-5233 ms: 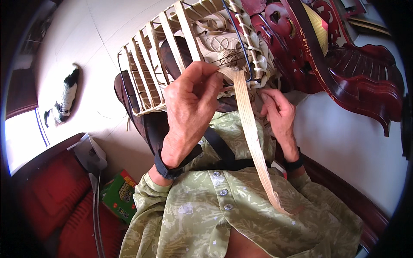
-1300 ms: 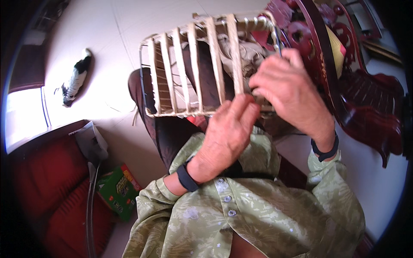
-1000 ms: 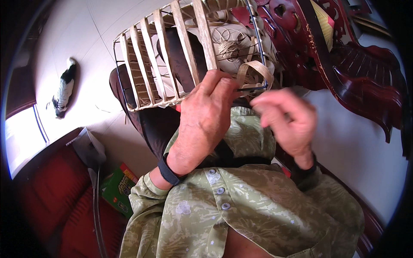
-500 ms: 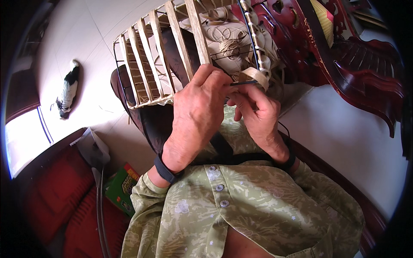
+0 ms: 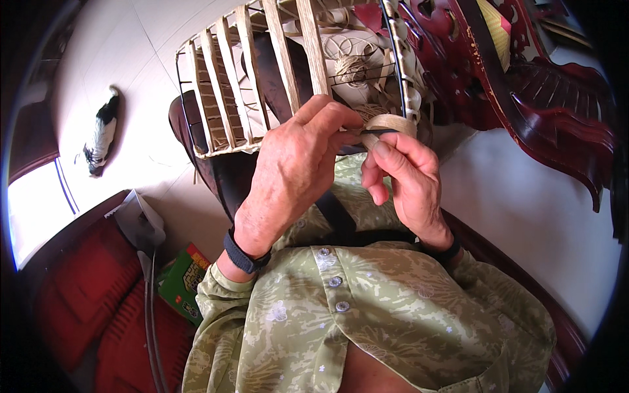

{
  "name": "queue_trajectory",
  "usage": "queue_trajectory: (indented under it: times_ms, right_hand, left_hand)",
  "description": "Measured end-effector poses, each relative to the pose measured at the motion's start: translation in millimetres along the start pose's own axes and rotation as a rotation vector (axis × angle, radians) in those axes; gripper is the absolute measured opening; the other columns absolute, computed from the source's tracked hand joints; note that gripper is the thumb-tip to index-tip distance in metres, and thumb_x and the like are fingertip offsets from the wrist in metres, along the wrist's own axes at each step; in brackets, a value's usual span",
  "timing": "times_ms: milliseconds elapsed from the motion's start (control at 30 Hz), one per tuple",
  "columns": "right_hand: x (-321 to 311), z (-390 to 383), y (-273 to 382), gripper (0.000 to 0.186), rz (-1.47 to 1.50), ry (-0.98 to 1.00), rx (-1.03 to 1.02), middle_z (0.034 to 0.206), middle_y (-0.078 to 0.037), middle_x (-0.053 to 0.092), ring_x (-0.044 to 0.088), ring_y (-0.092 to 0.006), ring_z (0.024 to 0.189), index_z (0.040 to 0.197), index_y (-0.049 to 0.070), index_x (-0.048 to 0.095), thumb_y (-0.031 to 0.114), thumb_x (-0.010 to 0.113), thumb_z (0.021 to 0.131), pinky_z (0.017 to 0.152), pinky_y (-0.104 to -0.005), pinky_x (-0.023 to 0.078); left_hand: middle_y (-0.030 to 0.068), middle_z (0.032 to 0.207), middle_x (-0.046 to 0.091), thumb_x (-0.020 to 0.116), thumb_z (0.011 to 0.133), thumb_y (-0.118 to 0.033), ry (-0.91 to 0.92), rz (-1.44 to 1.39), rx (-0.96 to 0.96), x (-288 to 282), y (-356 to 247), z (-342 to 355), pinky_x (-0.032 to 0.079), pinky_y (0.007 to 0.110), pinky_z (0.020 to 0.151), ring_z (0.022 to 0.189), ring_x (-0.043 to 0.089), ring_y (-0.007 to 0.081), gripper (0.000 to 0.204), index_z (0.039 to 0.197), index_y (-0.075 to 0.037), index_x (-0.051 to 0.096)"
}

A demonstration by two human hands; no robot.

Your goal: The person weaves bamboo strips through the vertical slats of a wooden frame by hand.

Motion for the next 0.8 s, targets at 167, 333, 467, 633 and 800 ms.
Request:
queue_trajectory:
  times_ms: [167, 333, 467, 633, 800]
  right_hand:
    - [1.9, 3.8, 3.4, 0.028, 0.001, 0.026, 0.038, 0.074, -0.008, 0.064, 0.055, -0.0107, 0.056, 0.093, 0.0, 0.062, 0.024, 0.054, 0.105, 0.046, -0.0228, 0.041]
    - [3.2, -3.3, 4.3, 0.028, -0.04, 0.011, 0.039, 0.074, -0.003, 0.066, 0.054, -0.0068, 0.052, 0.099, 0.002, 0.066, 0.028, 0.056, 0.105, 0.048, -0.0201, 0.038]
    - [9.5, -5.4, 10.9, 0.03, -0.082, -0.002, 0.035, 0.07, -0.006, 0.063, 0.051, -0.0091, 0.049, 0.09, 0.0, 0.063, 0.025, 0.055, 0.105, 0.046, -0.0217, 0.038]
    - [10.8, -12.0, 13.4, 0.027, -0.081, -0.025, 0.025, 0.07, -0.006, 0.062, 0.05, -0.0082, 0.049, 0.091, -0.001, 0.063, 0.022, 0.056, 0.104, 0.046, -0.0205, 0.038]
    - [0.8, -26.9, 35.9, 0.013, -0.313, -0.111, -0.111, 0.07, 0.003, 0.06, 0.049, -0.0031, 0.056, 0.093, 0.002, 0.07, 0.014, 0.07, 0.096, 0.049, -0.0187, 0.038]
  left_hand:
    - [0.0097, 0.093, 0.062, 0.063, 0.086, 0.002, -0.088, 0.032, 0.057, 2.6, -0.6, -6.3, 0.055, 0.042, 0.061, 0.076, 0.066, 0.035, 0.02, 0.104, -0.007, 0.064]
    - [0.0034, 0.11, 0.062, 0.066, 0.076, -0.009, -0.051, 0.481, 0.24, -7.0, -14.8, -11.0, 0.046, 0.035, 0.086, 0.092, 0.061, 0.0219, 0.034, 0.11, -0.01, 0.065]
    - [0.0039, 0.111, 0.063, 0.064, 0.079, -0.014, -0.08, 0.594, 0.343, -9.4, -19.7, -9.8, 0.041, 0.047, 0.097, 0.104, 0.059, 0.0206, 0.034, 0.112, -0.007, 0.065]
    - [0.0069, 0.095, 0.066, 0.062, 0.081, -0.012, -0.046, 0.438, 0.446, 5.0, 2.4, -6.9, 0.04, 0.052, 0.103, 0.1, 0.063, 0.0242, 0.033, 0.112, -0.001, 0.06]
    - [0.0046, 0.099, 0.067, 0.059, 0.082, -0.005, -0.067, 0.361, 0.472, 8.8, 19.0, -5.3, 0.04, 0.052, 0.104, 0.101, 0.063, 0.0282, 0.021, 0.103, -0.003, 0.056]
Point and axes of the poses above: each hand's wrist, its own z-axis towards the middle knuckle, its own x-axis out of the palm, y = z × x, the point moved 2 cm from there along z, towards the middle knuckle
